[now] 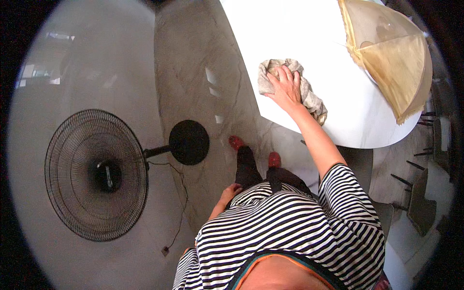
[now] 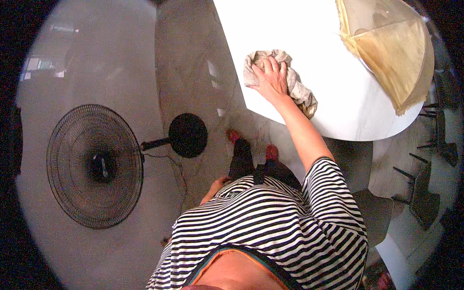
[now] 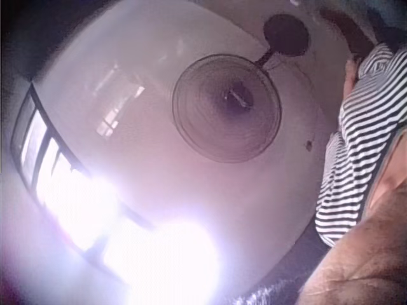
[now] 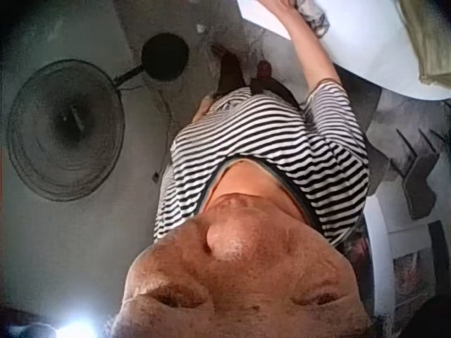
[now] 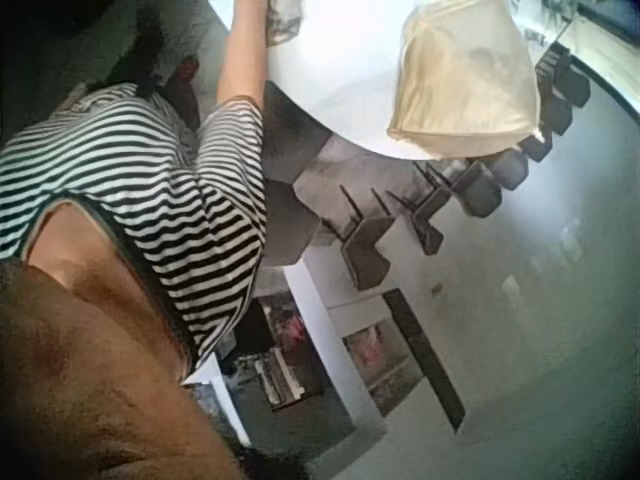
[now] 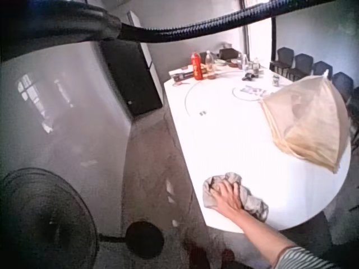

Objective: The person wipes a white round dining table with a cloth, removes a food cover, and rearranges several plates and bowls. They continue wiping the table surface and then place the cover back over the dishes.

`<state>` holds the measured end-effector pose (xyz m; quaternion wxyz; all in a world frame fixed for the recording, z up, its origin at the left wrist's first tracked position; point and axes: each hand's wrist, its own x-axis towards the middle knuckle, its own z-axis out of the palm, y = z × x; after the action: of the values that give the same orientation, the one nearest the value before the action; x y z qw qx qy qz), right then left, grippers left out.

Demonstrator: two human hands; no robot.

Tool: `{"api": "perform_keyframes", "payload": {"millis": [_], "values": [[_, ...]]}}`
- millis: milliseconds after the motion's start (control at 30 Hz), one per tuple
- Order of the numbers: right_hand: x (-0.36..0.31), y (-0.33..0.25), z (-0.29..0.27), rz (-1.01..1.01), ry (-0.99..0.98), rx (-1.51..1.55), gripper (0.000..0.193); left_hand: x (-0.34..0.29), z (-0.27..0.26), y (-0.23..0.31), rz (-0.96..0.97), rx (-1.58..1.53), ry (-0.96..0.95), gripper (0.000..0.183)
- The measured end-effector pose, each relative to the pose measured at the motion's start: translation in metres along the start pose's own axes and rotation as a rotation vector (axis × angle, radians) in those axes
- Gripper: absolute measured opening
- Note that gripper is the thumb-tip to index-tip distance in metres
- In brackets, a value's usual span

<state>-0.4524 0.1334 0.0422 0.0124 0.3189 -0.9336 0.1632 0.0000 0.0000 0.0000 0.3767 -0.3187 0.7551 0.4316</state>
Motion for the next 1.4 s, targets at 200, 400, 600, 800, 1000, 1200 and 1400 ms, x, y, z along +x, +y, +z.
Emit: {"api": "perform_keyframes", "payload": {"millis": [200, 400, 600, 800, 1000, 1200, 1400], "values": [[0.001, 0.012, 0.009, -0.058, 0.093, -0.014, 0.073, 0.042, 0.040, 0.023, 0.161, -0.100, 0.235, 0.032], [0.004, 0.017, 0.017, -0.006, -0.025, -0.029, 0.077, 0.001, 0.069, 0.024, 0.029, -0.279, 0.389, 0.029], [0.004, 0.023, 0.025, -0.045, -0.098, -0.075, 0.077, -0.006, 0.164, -0.034, -0.063, -0.375, 0.441, 0.030], [0.009, 0.024, 0.031, -0.053, -0.083, -0.048, 0.072, -0.010, 0.241, -0.048, 0.001, -0.405, 0.491, 0.030], [-0.045, 0.058, 0.027, -0.305, -0.100, -0.140, 0.076, -0.001, 0.228, -0.014, -0.002, -0.191, 0.379, 0.030], [-0.254, 0.111, -0.014, -0.516, -0.157, 0.067, 0.066, 0.006, 0.247, 0.036, 0.114, -0.056, 0.355, 0.030], [-0.427, 0.173, -0.048, -0.557, -0.113, 0.177, 0.032, 0.023, 0.261, 0.063, 0.168, 0.050, 0.231, 0.033]]}}
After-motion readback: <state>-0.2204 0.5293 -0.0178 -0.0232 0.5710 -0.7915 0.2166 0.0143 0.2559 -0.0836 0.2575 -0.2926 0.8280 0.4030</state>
